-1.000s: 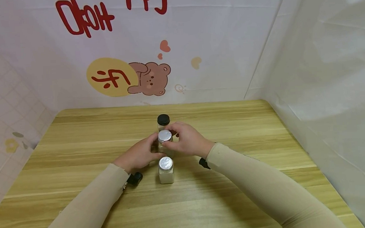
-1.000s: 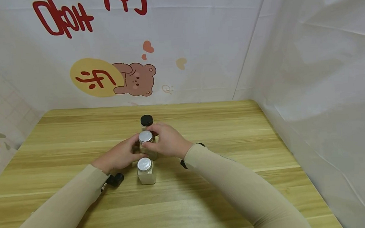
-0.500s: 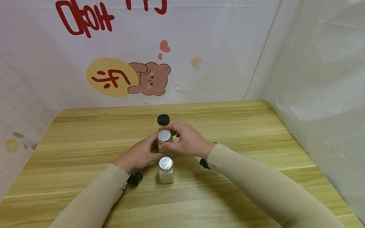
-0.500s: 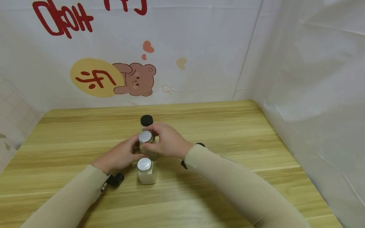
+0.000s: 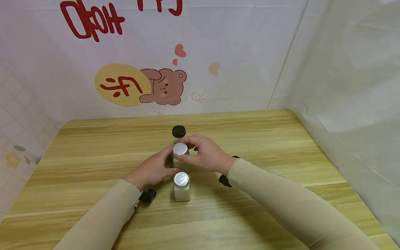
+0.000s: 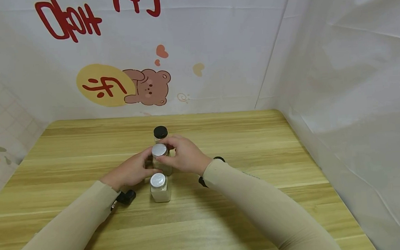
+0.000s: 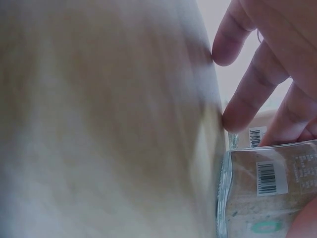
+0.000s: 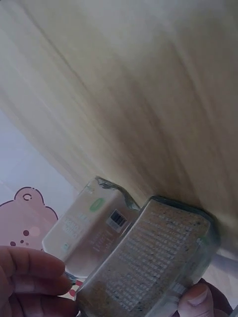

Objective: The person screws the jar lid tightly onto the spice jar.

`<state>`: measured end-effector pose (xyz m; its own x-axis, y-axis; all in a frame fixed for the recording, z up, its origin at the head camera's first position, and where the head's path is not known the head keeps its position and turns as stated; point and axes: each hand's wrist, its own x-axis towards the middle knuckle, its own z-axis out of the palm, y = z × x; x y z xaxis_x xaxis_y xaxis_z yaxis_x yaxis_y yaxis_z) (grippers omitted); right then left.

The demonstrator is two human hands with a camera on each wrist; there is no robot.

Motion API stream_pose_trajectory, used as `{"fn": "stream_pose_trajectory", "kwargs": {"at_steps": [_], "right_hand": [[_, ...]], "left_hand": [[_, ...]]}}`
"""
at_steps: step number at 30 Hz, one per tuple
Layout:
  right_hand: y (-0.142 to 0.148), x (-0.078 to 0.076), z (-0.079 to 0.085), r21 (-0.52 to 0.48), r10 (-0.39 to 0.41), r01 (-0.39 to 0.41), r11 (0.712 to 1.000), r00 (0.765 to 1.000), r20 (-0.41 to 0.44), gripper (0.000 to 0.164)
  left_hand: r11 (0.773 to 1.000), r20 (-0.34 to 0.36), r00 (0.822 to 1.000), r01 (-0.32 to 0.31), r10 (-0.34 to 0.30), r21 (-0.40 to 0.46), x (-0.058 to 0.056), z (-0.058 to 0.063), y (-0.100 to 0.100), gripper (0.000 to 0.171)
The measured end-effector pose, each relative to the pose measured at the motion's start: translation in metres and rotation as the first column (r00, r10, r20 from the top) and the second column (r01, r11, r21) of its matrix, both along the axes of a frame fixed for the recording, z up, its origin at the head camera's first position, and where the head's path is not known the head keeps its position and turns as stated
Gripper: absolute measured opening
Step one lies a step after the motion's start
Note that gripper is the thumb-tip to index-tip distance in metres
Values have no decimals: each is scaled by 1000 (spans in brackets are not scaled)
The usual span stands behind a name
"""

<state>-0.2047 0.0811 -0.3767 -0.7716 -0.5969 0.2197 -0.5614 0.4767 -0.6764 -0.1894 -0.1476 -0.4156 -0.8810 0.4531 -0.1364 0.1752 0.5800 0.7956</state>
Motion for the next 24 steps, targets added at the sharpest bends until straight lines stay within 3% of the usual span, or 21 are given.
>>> {"fn": "stream_pose_trajectory", "kwargs": {"at_steps": [9,17,24], "right_hand": [[-1,3,-4,-28,-44,44,999,999,16,39],[0,-3,-7,-32,24,-24,999,1000,-3,49],[1,-2,-6,-23,22,-21,1000,1000,19,43]], "left_hand": [[1000,3,1000,-9,9,-14,0,1,1,73],[999,7,1000,-11,12,-35,0,1,0,78],[998,-11,1000,-1,0,-56,0,2,0,82]]}}
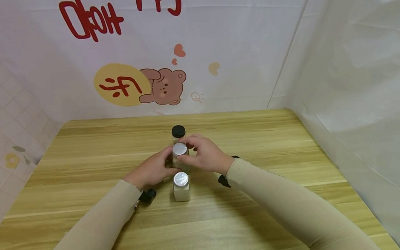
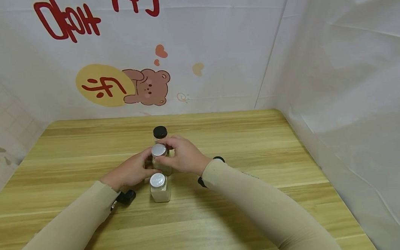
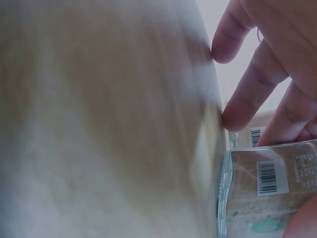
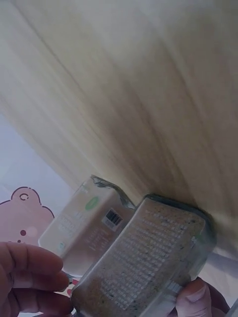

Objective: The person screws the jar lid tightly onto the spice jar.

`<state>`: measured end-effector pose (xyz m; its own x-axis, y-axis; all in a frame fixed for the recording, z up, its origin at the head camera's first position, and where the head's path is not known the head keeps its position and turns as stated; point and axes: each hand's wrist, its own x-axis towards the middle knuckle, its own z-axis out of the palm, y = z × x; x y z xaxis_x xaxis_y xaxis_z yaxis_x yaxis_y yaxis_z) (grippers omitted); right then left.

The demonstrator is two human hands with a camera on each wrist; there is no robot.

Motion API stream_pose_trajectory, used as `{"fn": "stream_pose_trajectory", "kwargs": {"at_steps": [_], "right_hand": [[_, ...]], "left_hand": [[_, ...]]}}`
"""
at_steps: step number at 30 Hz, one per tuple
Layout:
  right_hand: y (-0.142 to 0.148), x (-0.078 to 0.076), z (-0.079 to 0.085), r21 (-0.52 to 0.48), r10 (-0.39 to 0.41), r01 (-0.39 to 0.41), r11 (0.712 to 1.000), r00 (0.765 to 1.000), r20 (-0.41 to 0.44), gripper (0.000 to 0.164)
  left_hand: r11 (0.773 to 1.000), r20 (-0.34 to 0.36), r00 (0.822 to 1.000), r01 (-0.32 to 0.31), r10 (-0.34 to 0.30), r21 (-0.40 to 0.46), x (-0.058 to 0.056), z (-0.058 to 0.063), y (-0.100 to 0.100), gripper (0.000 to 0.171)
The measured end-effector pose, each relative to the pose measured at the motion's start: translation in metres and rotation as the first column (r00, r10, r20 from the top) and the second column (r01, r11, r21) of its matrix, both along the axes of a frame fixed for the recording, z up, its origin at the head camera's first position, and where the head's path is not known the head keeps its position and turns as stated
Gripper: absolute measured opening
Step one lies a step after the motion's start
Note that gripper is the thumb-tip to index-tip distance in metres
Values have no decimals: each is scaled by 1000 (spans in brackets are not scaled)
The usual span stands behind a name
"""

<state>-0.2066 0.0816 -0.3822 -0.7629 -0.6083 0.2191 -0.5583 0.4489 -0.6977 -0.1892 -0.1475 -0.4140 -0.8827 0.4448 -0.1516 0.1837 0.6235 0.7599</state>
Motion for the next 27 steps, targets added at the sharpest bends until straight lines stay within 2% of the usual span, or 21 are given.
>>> {"fn": "stream_pose_trajectory", "kwargs": {"at_steps": [5,19,23,27], "right_hand": [[0,2,0,-27,-24,25,999,999,38,43],[-3,5,-3,-55,-64,67,996,996,62,46],[-3,5,-2,-51,-68,71,996,996,58,44],[-2,7,-2,-44,-67,69,997,997,41,45]], "left_hand": [[1000,2,1000,0,0,-2,0,1,0,87],[1000,-1,1000,0,0,-5,-1,-1,0,80],[1000,-2,1000,-1,1,-4,0,-1,0,76],[1000,-2,1000,6,-6,-14,-1,0,0,79]]}}
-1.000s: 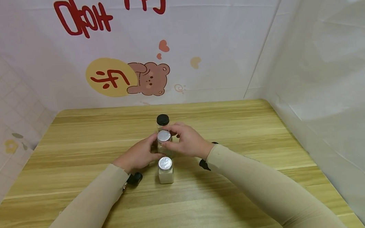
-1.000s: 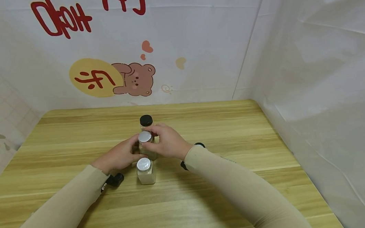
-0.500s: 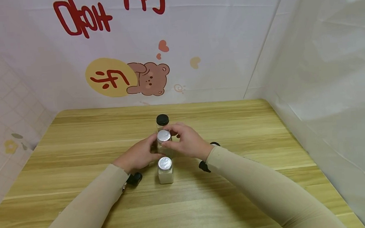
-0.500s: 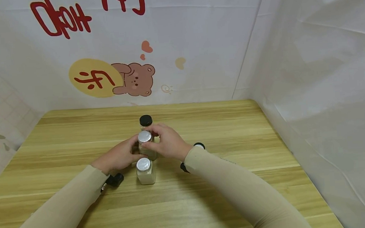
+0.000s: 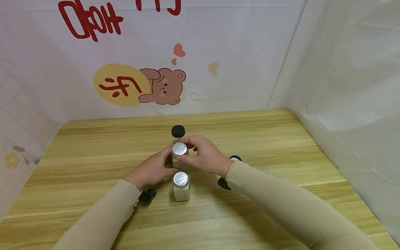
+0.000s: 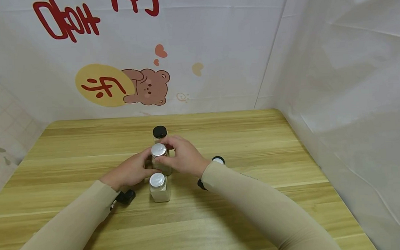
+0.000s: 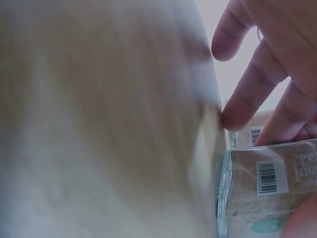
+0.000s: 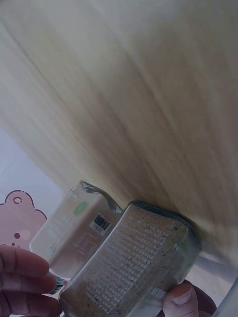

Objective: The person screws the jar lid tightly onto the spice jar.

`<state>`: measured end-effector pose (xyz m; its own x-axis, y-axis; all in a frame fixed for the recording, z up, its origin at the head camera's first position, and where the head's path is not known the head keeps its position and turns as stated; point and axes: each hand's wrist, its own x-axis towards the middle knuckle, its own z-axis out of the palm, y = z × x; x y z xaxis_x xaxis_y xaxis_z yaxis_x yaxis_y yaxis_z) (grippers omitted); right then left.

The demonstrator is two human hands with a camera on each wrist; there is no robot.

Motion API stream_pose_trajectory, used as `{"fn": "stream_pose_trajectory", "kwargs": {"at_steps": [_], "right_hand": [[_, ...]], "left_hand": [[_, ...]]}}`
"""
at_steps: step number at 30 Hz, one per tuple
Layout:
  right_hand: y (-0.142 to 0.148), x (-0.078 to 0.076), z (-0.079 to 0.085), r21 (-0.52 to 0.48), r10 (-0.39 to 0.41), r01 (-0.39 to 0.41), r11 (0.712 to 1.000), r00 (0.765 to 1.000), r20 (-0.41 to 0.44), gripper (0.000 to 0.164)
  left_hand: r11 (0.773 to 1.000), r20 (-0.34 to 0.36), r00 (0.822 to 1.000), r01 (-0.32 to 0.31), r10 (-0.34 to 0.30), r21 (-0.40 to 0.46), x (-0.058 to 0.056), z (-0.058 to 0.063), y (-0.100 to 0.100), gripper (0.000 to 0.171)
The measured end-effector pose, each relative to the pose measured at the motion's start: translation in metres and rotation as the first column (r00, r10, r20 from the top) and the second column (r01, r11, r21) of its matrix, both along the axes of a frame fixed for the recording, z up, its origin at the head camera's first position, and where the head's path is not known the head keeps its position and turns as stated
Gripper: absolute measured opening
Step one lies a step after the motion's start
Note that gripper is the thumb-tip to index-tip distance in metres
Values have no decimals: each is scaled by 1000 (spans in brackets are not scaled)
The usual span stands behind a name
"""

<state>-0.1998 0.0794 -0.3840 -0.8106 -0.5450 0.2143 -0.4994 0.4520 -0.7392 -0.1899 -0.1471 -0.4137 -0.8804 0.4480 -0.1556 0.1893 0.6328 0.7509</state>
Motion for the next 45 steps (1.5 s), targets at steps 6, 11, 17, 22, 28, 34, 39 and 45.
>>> {"fn": "stream_pose_trajectory", "kwargs": {"at_steps": [6,11,17,22,28,34,39,45], "right_hand": [[1,1,-1,3,2,-2,1000,1000,-5,45],[1,1,-1,11,3,-3,1000,1000,-9,46],[1,0,-1,17,19,-19,1000,1000,-13,50],[1,0,0,28,43,-42,999,999,-23,53],[1,0,1,34,36,-35,999,999,-15,52],[0,-1,-1,22,1,0,1000,1000,-22,43],[-1,-2,-1,22,0,1,1000,999,-41,43],[0,-3,-1,21,41,-40,999,998,-43,56]], "left_hand": [[999,-7,999,37,-37,-1,-1,1,0,80],[998,6,999,54,-54,40,-2,2,-1,82],[989,18,999,32,-35,144,-5,-1,-1,72],[984,22,999,27,-32,175,-4,0,1,69],[986,22,1000,11,-15,168,-3,2,2,68],[989,20,1000,8,-11,146,-3,4,2,70],[992,10,1000,11,-12,128,-3,3,2,69],[994,-3,1000,16,-16,110,-5,1,0,67]]}}
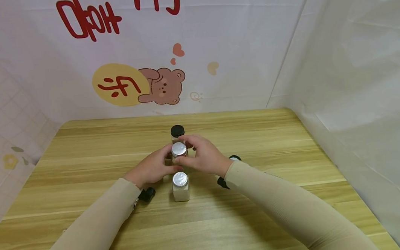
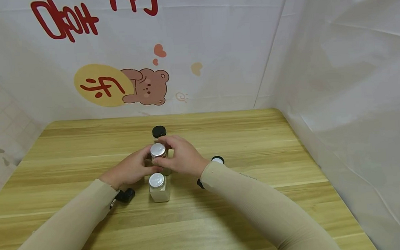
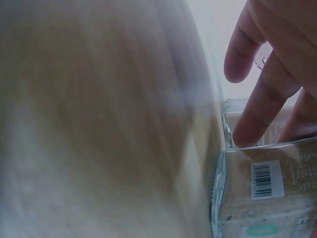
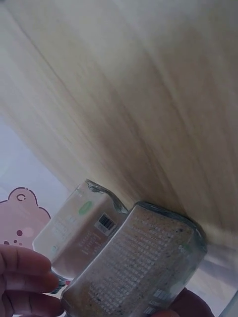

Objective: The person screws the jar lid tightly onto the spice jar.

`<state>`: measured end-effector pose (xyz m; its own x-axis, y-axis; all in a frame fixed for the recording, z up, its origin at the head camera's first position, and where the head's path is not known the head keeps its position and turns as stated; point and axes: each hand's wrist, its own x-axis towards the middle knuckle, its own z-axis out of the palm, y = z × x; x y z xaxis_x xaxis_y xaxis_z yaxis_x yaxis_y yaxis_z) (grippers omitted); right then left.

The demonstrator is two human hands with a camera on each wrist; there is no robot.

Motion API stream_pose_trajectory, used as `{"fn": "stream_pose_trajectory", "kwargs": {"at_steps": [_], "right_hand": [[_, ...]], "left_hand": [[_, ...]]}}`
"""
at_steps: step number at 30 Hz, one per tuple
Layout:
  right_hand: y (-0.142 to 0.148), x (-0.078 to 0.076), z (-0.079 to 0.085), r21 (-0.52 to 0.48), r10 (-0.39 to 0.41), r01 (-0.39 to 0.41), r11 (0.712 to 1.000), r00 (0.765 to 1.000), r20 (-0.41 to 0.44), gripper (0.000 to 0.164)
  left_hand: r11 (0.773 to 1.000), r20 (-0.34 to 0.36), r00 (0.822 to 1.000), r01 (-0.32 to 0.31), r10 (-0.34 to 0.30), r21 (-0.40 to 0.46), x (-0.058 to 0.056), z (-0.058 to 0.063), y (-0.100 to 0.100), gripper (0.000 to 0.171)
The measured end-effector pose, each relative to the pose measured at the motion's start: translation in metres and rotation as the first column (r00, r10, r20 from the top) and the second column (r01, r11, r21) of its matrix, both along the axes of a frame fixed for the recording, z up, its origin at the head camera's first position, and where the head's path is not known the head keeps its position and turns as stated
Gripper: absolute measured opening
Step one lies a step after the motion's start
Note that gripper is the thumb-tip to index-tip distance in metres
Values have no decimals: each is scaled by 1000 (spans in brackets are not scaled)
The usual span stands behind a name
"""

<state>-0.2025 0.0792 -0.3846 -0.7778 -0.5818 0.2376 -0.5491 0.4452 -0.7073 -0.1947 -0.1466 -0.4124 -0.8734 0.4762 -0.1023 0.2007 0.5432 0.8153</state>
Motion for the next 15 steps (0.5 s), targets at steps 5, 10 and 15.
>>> {"fn": "stream_pose_trajectory", "kwargs": {"at_steps": [5,10,15], "right_hand": [[1,0,0,17,4,-4,1000,1000,1,52],[0,1,1,3,-8,8,1000,1000,16,45],[0,0,1,-8,-12,12,1000,1000,23,44]], "left_hand": [[1000,7,1000,4,-4,11,0,-1,0,69],[1000,11,1000,3,-3,17,0,0,1,69],[1000,10,1000,6,-6,11,0,1,1,68]]}}
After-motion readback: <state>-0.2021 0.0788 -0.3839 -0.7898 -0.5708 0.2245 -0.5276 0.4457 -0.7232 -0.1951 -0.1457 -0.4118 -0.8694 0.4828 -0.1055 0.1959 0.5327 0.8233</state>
